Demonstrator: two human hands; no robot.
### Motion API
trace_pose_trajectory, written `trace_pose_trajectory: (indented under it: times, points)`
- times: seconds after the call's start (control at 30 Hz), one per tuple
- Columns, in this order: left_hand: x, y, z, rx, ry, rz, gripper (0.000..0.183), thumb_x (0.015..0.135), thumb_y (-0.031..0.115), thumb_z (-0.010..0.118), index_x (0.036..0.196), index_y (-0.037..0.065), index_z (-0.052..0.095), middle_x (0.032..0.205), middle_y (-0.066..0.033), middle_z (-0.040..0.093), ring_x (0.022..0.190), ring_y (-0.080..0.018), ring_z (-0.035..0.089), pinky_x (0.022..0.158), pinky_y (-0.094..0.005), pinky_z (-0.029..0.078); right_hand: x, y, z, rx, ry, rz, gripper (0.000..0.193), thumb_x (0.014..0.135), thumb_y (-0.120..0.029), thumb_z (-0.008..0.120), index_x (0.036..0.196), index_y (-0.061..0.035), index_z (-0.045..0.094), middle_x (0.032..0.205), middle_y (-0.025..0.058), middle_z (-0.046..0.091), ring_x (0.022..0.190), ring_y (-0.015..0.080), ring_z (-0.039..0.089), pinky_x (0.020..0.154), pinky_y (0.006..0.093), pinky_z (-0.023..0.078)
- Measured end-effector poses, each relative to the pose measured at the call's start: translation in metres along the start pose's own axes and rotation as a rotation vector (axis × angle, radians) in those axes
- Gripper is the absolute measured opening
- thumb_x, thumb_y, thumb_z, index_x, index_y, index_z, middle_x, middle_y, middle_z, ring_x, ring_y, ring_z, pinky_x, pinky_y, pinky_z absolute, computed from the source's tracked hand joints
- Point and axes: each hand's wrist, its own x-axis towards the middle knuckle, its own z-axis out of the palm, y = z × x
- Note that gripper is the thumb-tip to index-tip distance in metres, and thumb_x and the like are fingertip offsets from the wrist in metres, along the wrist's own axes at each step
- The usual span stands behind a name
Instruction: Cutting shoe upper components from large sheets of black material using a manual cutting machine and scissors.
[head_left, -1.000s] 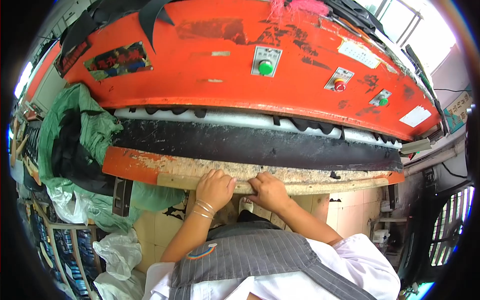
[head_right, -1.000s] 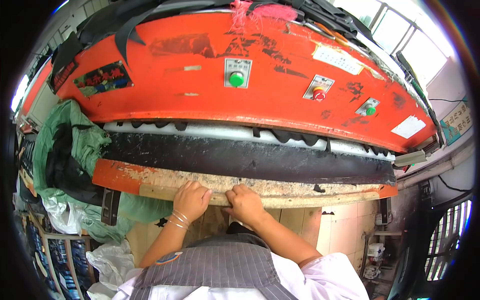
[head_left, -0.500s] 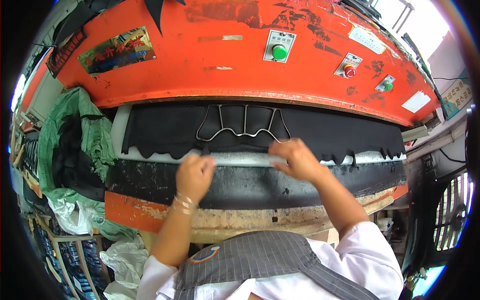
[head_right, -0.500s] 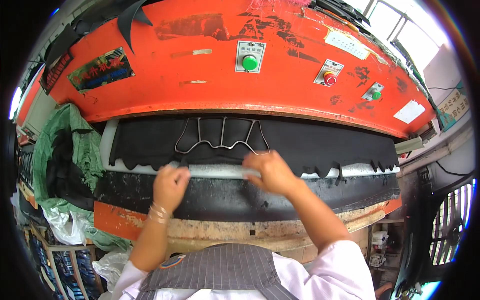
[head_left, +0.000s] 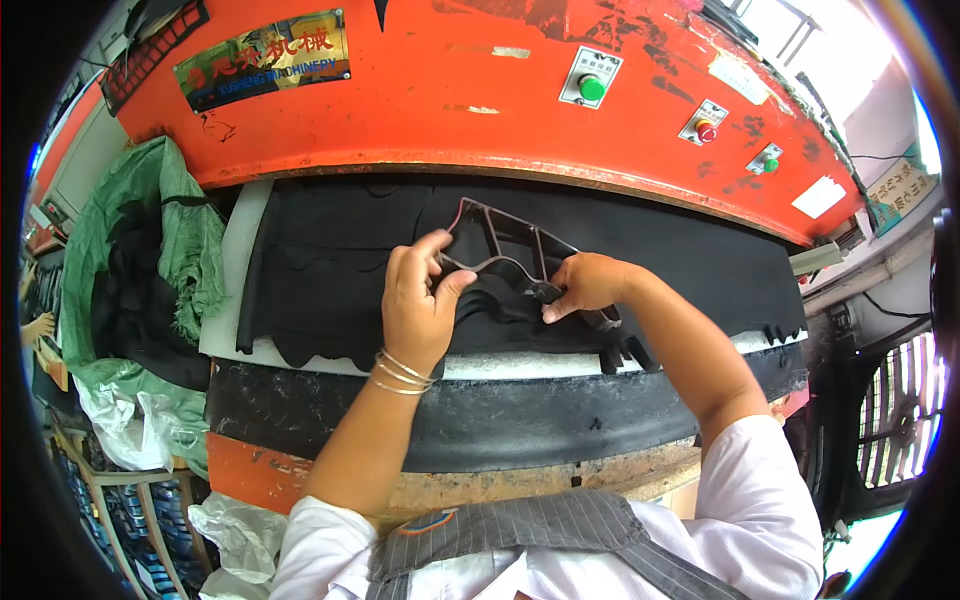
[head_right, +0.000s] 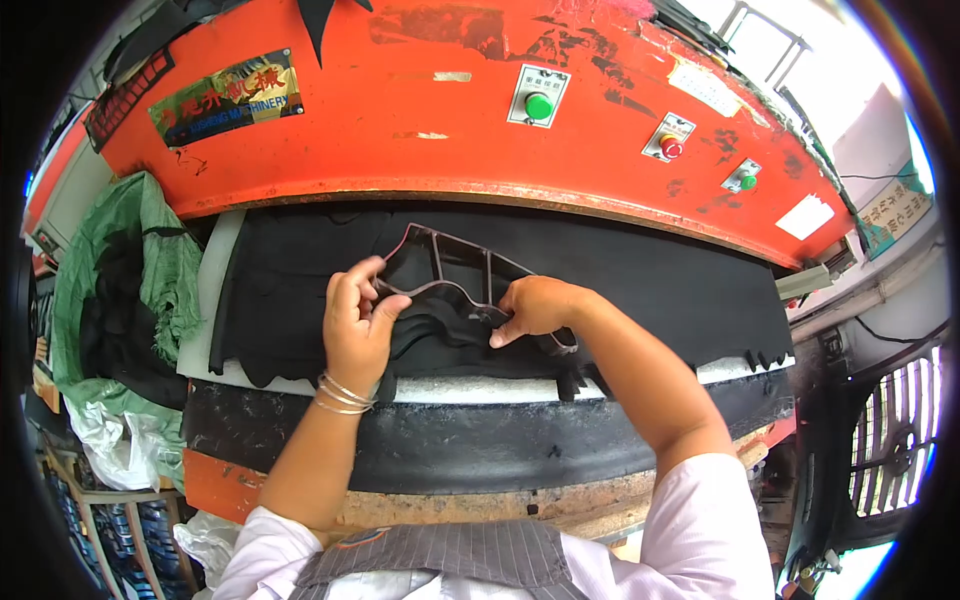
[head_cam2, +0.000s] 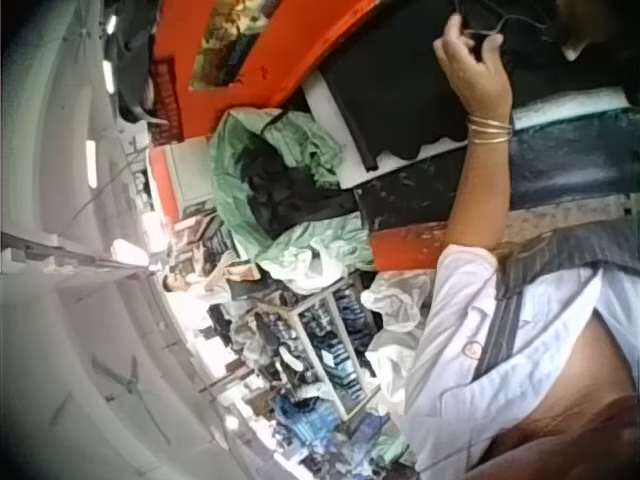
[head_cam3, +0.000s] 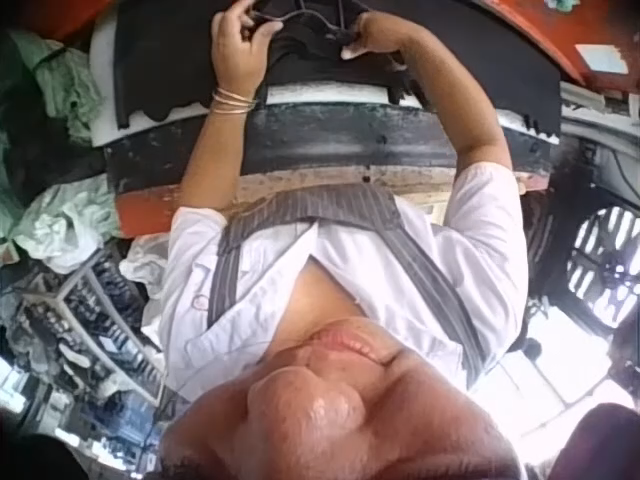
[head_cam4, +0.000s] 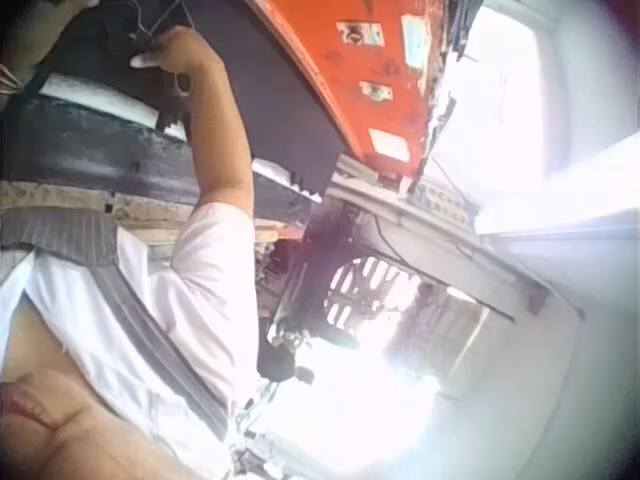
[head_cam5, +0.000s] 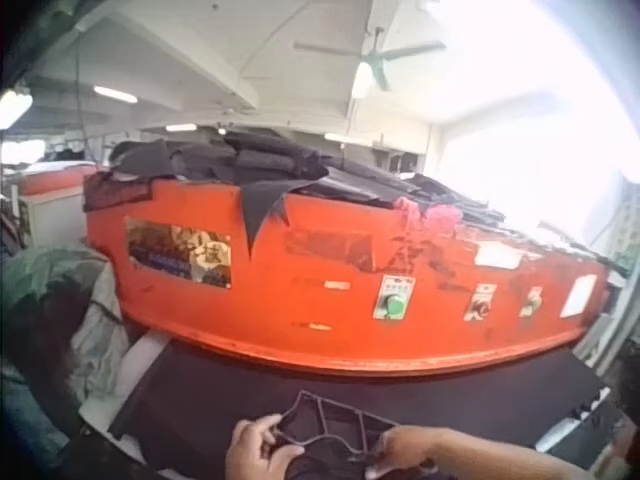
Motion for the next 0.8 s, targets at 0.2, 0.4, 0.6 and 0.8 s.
trace_pose_trajectory:
  times: [0.2, 0.4, 0.6, 0.8]
  points:
    - [-0.056, -0.04, 0.02, 0.585, -0.355, 0.101, 0.041, 0.08, 0.03, 0.066, 0.117, 0.013, 0.061, 0.107, -0.0055, 0.056, 0.101, -0.0255, 0.051, 0.084, -0.0391, 0.042, -0.026, 0.013, -0.042, 0.415, 0.288, -0.049, 0.035, 0.08, -0.028, 0.071, 0.097, 0.0019, 0.064, 0.068, 0.0075, 0.062, 0.065, 0.0127, 0.058, 0.062, 0.0292, 0.046]
    - [-0.062, -0.04, 0.02, 0.585, -0.283, 0.127, 0.034, 0.08, 0.03, 0.065, 0.11, 0.013, 0.066, 0.097, -0.0028, 0.058, 0.096, -0.0225, 0.052, 0.082, -0.0383, 0.041, 0.01, 0.026, -0.03, 0.018, 0.442, 0.055, 0.05, 0.077, -0.045, 0.069, 0.1, -0.0003, 0.065, 0.095, 0.0138, 0.066, 0.09, 0.0299, 0.063, 0.078, 0.0392, 0.049]
    - [-0.05, -0.014, 0.002, 0.572, -0.491, 0.081, 0.026, 0.076, 0.035, 0.069, 0.092, 0.015, 0.072, 0.086, 0.001, 0.057, 0.09, -0.0192, 0.05, 0.087, -0.0402, 0.031, 0.06, 0.028, -0.01, -0.223, 0.574, -0.142, 0.04, 0.079, -0.046, 0.065, 0.093, -0.0089, 0.068, 0.093, 0.0064, 0.064, 0.102, 0.0259, 0.055, 0.082, 0.0396, 0.048]
    - [0.012, -0.04, -0.013, 0.535, -0.307, -0.01, 0.029, 0.076, 0.033, 0.07, 0.097, 0.013, 0.071, 0.096, -0.0038, 0.061, 0.093, -0.0229, 0.053, 0.088, -0.0404, 0.033, 0.066, 0.051, 0.013, -0.247, 0.819, -0.183, 0.038, 0.072, -0.039, 0.073, 0.097, -0.0108, 0.067, 0.101, 0.0052, 0.06, 0.102, 0.0255, 0.053, 0.085, 0.0383, 0.044]
